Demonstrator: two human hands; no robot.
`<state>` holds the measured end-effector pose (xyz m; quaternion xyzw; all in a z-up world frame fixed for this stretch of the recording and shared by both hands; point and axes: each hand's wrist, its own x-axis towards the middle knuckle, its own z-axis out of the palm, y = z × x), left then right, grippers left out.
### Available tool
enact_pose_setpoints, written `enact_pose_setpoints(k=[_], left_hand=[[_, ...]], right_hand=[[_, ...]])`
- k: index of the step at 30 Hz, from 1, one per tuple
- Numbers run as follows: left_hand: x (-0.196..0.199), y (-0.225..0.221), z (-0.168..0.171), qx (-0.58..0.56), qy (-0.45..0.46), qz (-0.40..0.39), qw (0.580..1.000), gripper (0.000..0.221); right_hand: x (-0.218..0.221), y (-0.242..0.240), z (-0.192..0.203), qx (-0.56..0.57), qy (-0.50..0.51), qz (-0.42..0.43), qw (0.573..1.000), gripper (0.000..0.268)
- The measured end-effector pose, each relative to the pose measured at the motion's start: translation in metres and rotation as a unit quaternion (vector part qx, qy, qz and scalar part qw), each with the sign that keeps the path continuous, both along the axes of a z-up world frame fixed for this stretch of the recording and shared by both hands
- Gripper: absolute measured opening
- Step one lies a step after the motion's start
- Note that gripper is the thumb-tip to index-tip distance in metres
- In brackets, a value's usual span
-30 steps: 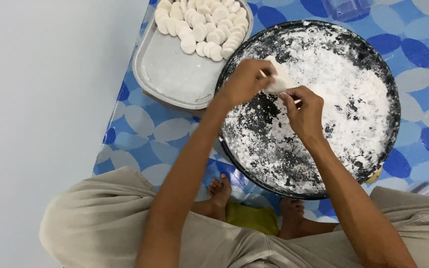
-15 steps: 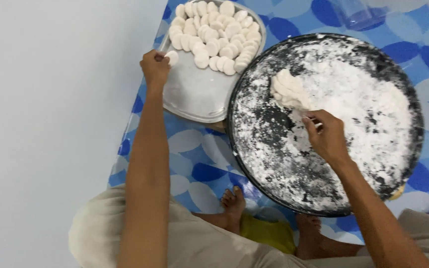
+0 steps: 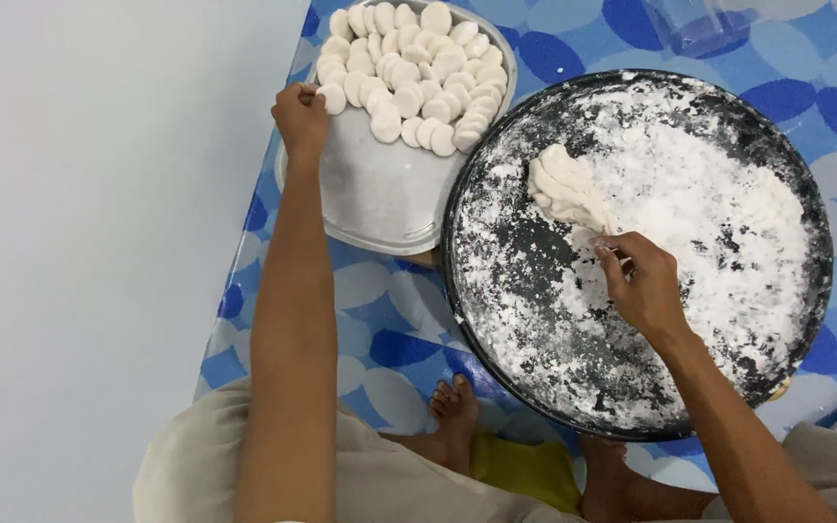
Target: A person is manually shaping small pieces of dough into balls by rolling them in flour and then between their palms.
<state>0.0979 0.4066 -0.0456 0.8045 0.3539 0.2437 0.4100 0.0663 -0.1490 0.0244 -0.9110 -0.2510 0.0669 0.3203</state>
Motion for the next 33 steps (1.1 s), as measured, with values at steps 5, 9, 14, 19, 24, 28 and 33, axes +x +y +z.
enact_pose_setpoints(k=[5,9,14,19,24,28,33], left_hand=[[-0.001,0.001,-0.006,0.000,-0.001,0.011,1.000,0.023],[-0.001,0.009,-0.039,0.185,-0.130,0.034,0.973,0.014],[-0.012,-0.080,0.043,0.113,-0.140,0.070,0.981,0.034],[-0.009,-0.193,0.094,0.164,-0.257,-0.173,0.937,0.040],[-0.013,-0.304,0.138,0.269,0.168,-0.538,0.781,0.064],[-0.015,-0.338,0.101,0.309,0.130,-0.550,0.765,0.069],[0.005,-0.349,0.047,0.364,0.096,-0.542,0.751,0.062]], right_hand=[[-0.002,0.002,0.001,0.019,-0.012,-0.005,1.000,0.020],[-0.006,0.000,0.001,0.049,-0.083,-0.039,0.995,0.036],[-0.003,0.017,0.020,0.019,-0.052,-0.051,0.997,0.068],[0.010,0.018,0.002,0.002,-0.068,-0.002,0.998,0.062],[0.045,0.023,-0.017,-0.040,-0.105,-0.047,0.993,0.040],[0.048,0.028,-0.015,-0.115,-0.084,-0.059,0.988,0.032],[0.046,0.024,-0.032,-0.090,-0.038,-0.116,0.988,0.037]])
